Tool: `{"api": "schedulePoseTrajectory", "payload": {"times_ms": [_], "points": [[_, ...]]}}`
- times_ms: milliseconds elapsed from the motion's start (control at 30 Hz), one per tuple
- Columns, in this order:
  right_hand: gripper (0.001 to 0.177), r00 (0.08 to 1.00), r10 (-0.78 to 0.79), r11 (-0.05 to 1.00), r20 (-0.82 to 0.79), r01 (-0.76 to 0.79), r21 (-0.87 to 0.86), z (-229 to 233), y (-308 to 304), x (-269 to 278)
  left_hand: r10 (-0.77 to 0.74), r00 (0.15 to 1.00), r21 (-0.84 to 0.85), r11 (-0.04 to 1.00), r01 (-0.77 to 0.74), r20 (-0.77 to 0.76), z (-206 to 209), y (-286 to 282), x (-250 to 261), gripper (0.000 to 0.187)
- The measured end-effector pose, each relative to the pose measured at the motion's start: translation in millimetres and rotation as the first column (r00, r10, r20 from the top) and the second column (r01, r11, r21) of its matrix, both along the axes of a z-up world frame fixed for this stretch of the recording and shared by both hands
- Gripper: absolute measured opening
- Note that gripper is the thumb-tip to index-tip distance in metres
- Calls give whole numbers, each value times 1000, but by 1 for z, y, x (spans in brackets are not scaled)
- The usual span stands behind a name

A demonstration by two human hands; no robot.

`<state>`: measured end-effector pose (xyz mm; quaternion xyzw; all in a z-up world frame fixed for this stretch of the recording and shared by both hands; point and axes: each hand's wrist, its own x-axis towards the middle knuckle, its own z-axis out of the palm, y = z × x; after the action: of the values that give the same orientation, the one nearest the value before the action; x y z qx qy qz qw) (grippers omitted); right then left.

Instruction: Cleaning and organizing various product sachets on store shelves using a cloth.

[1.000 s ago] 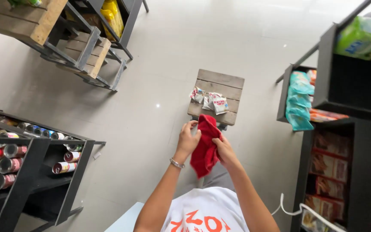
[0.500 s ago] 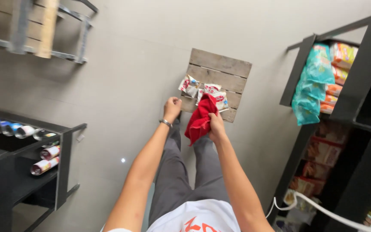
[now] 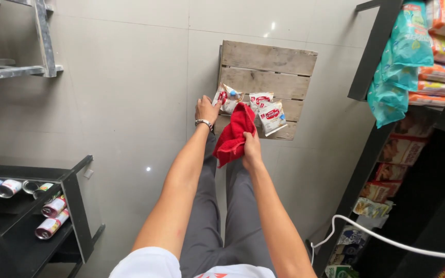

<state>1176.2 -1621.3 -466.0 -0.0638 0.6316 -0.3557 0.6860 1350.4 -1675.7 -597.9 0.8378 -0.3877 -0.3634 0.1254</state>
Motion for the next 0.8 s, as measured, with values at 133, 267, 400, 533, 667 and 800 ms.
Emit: {"api": "schedulePoseTrajectory", "payload": {"times_ms": [133,267,400,533,667,800], "points": [[54,1000,-14,1000,27,14,-2,10,15,0,-129,985,-48,991,125,-110,-37,26,7,38],[58,998,-42,975,38,49,-216,71,24,2,-82,805,-219,974,-61,-588,54,32,11,16],[73,963,220,731,-155,-268,-627,210,33,3,-91,427,-176,971,-163,-899,244,76,-8,35],[64,507,-25,388,-861,-789,-476,304,47,3,-147,313,-179,981,-74,-938,328,112,-30,55],[80,668,-37,452,-744,-652,-608,334,82,-33,-282,256,-241,953,182,-924,402,117,-65,58],[91,812,-126,512,-569,-438,-739,375,115,-82,-681,166,-571,702,425,-713,503,129,-114,77]]}}
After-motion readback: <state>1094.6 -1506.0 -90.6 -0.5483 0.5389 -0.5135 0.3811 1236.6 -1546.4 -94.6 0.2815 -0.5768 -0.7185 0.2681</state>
